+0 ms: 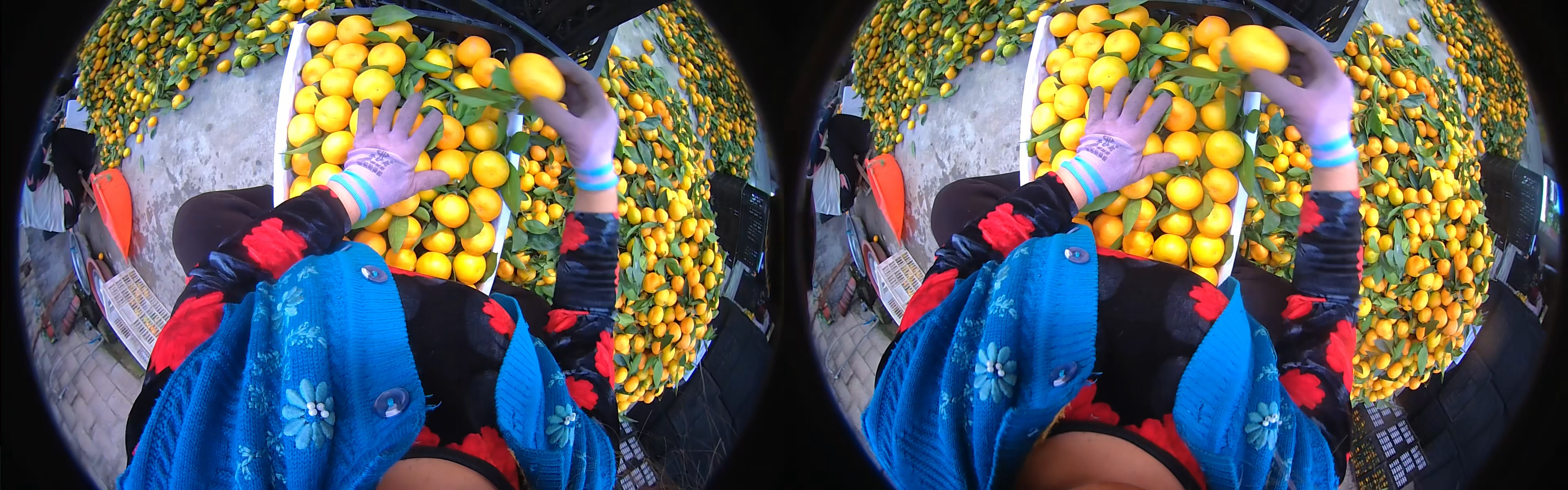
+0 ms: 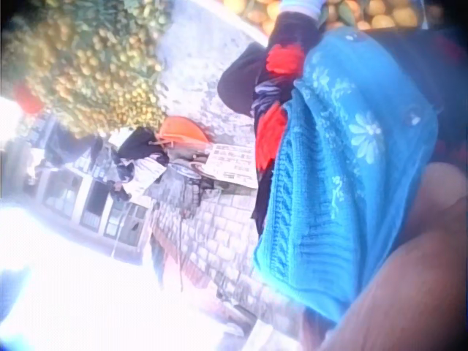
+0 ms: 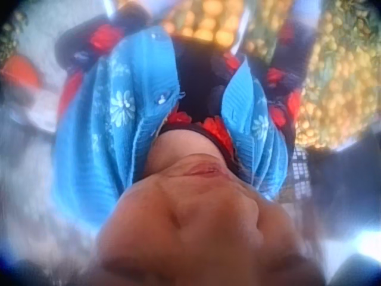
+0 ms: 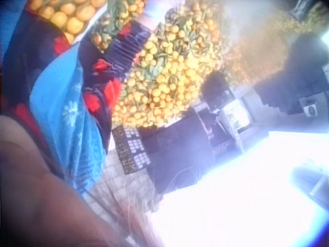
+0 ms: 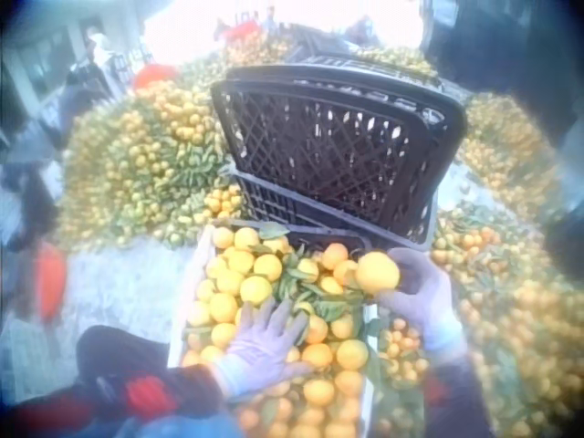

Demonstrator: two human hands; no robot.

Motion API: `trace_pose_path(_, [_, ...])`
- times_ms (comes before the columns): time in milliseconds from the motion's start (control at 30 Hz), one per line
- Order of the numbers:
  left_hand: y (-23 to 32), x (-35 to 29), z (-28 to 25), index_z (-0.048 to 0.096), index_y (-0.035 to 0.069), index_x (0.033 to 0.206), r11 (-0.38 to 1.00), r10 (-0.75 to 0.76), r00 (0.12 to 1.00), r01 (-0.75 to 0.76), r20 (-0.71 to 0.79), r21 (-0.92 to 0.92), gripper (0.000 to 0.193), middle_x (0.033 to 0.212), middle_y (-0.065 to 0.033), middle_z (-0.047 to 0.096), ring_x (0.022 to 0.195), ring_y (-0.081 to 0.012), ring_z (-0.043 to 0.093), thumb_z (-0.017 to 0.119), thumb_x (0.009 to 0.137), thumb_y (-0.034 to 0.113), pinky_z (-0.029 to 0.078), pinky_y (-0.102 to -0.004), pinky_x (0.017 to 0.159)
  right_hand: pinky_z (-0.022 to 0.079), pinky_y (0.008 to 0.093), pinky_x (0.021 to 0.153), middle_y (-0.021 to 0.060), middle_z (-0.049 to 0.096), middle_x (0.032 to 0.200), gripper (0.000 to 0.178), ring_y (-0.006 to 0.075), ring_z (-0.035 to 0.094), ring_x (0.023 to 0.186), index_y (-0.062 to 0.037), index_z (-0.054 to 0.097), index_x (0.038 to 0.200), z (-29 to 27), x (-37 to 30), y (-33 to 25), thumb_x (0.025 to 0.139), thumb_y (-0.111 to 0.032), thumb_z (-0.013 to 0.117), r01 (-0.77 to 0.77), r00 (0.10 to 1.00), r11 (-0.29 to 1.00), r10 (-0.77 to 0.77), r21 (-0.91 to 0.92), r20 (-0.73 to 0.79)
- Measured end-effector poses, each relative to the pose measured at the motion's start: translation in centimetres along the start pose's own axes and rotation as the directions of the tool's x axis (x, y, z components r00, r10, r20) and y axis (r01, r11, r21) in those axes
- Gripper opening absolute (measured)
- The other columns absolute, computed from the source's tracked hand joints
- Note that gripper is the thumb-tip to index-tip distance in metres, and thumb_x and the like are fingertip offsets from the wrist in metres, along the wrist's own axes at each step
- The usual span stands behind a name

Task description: The person sits on the ground and sorts oranges from a large pile into a white crate. They pick oranges by hand, place them into the crate, and occasionally adjust the arrangement. The person also picks up a fallen orange from the floor and adds it to the crate.

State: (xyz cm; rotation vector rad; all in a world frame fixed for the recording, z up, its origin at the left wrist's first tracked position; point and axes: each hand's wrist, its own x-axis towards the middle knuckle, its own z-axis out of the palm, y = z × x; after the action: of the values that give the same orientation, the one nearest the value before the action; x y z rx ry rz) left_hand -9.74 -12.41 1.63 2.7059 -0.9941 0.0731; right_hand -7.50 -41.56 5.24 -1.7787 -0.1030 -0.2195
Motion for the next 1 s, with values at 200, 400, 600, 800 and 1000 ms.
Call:
trace_pose_path(200, [-0.1, -0.5, 0.2, 0.052, 0.013, 0.133, 0.999, -0.028, 0.999, 0.027, -0.040, -0.024, 0.073, 0.137, -0.0217, 0.043, 0.132, -0.0437, 0.035, 0.062, 0.079, 0.061, 0.022, -0.0665, 0.103, 0.051, 0.0303, 0.095, 0.0066, 0.066, 0.112, 0.058, 0.0182, 0.064, 0.104, -0.0049, 0.059, 0.120, 12.1, 4.3, 2.2, 0.065, -0.006, 0.078, -0.214, 0.905, 0.956, 0.272, -0.203, 0.328])
trace_pose_path(400, [-1.1, -0.8, -1.9, 0.054, 0.017, 0.134, 0.994, -0.066, 0.997, 0.069, 0.026, -0.089, 0.070, 0.142, -0.0198, 0.042, 0.135, -0.0417, 0.032, 0.065, 0.078, 0.058, 0.014, -0.0633, 0.109, 0.051, 0.0292, 0.095, 0.0068, 0.067, 0.111, 0.052, 0.0187, 0.065, 0.102, -0.0062, 0.061, 0.114, 12.1, 4.0, 4.0, 0.065, -0.006, 0.078, -0.212, 0.879, 0.949, 0.289, -0.232, 0.380])
trace_pose_path(600, [-4.3, 3.5, -0.9, 0.041, 0.015, 0.143, 0.996, 0.067, 0.996, -0.070, 0.052, 0.063, 0.080, 0.148, -0.0172, 0.037, 0.136, -0.0379, 0.035, 0.068, 0.078, 0.054, 0.022, -0.0630, 0.107, 0.052, 0.0357, 0.091, 0.0150, 0.068, 0.111, 0.055, 0.0298, 0.066, 0.102, -0.0104, 0.062, 0.121, 12.3, 3.5, 2.7, 0.066, -0.012, 0.071, -0.039, 0.903, 0.897, 0.220, -0.440, 0.370])
trace_pose_path(800, [-4.7, 3.7, 0.1, 0.043, 0.015, 0.142, 0.986, 0.121, 0.992, -0.123, 0.024, 0.111, 0.077, 0.143, -0.0158, 0.043, 0.133, -0.0353, 0.039, 0.067, 0.079, 0.054, 0.027, -0.0599, 0.104, 0.053, 0.0299, 0.081, 0.0104, 0.071, 0.096, 0.038, 0.0190, 0.067, 0.085, -0.0114, 0.069, 0.114, 4.7, 1.1, 2.7, 0.079, -0.026, 0.069, -0.035, 0.992, 0.965, 0.066, -0.261, 0.110])
trace_pose_path(1000, [-5.1, 3.6, 0.5, 0.041, 0.013, 0.144, 0.984, 0.131, 0.991, -0.133, 0.027, 0.117, 0.073, 0.145, -0.0184, 0.041, 0.135, -0.0380, 0.038, 0.064, 0.084, 0.048, 0.025, -0.0596, 0.106, 0.052, 0.0341, 0.081, 0.0137, 0.073, 0.091, 0.033, 0.0269, 0.070, 0.087, -0.0093, 0.074, 0.100, -19.1, -11.2, 11.3, 0.078, -0.031, 0.064, -0.840, 0.413, 0.485, 0.279, -0.243, -0.867])
